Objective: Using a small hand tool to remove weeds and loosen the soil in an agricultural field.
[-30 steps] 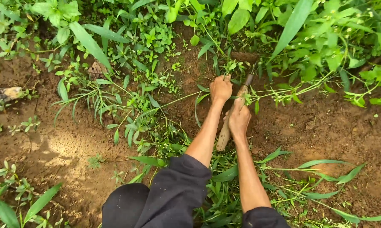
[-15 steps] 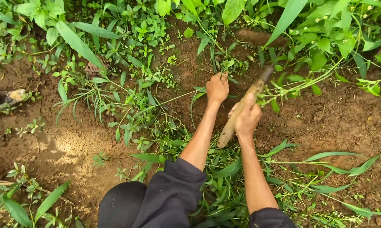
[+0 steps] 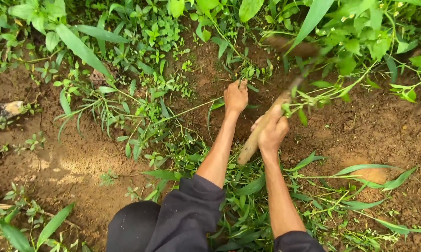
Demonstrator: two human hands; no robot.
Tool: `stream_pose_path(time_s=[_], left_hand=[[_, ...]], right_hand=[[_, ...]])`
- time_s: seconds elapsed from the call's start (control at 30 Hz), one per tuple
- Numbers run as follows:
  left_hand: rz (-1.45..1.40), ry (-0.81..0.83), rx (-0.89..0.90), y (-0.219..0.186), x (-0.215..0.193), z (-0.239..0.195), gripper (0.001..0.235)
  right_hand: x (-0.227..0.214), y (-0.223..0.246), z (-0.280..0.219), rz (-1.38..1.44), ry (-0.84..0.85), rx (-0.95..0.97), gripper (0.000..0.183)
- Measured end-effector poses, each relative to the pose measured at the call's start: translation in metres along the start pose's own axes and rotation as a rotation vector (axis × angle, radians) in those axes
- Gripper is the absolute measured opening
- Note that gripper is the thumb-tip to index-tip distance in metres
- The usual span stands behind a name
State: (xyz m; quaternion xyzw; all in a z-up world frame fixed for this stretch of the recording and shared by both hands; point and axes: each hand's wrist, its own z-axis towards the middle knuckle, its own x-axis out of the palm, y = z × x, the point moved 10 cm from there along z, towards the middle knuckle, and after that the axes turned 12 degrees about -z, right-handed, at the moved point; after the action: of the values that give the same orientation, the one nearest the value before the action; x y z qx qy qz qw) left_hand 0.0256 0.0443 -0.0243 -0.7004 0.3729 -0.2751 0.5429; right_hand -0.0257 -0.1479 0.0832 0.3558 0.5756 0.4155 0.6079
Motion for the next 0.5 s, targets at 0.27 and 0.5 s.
stream_pose_path(time_s=[0.27, 0.5], left_hand=[[0.037, -0.011, -0.024, 0.013, -0.004, -0.007, 0.039], [0.043, 0.095, -0.156, 0.087, -0.029, -0.029, 0.046]], right_hand=[[0.034, -0.039, -0.011, -0.05, 0.124, 0.122, 0.047], [0.031, -0.038, -0.004, -0.012, 0.153, 0.208, 0.048]])
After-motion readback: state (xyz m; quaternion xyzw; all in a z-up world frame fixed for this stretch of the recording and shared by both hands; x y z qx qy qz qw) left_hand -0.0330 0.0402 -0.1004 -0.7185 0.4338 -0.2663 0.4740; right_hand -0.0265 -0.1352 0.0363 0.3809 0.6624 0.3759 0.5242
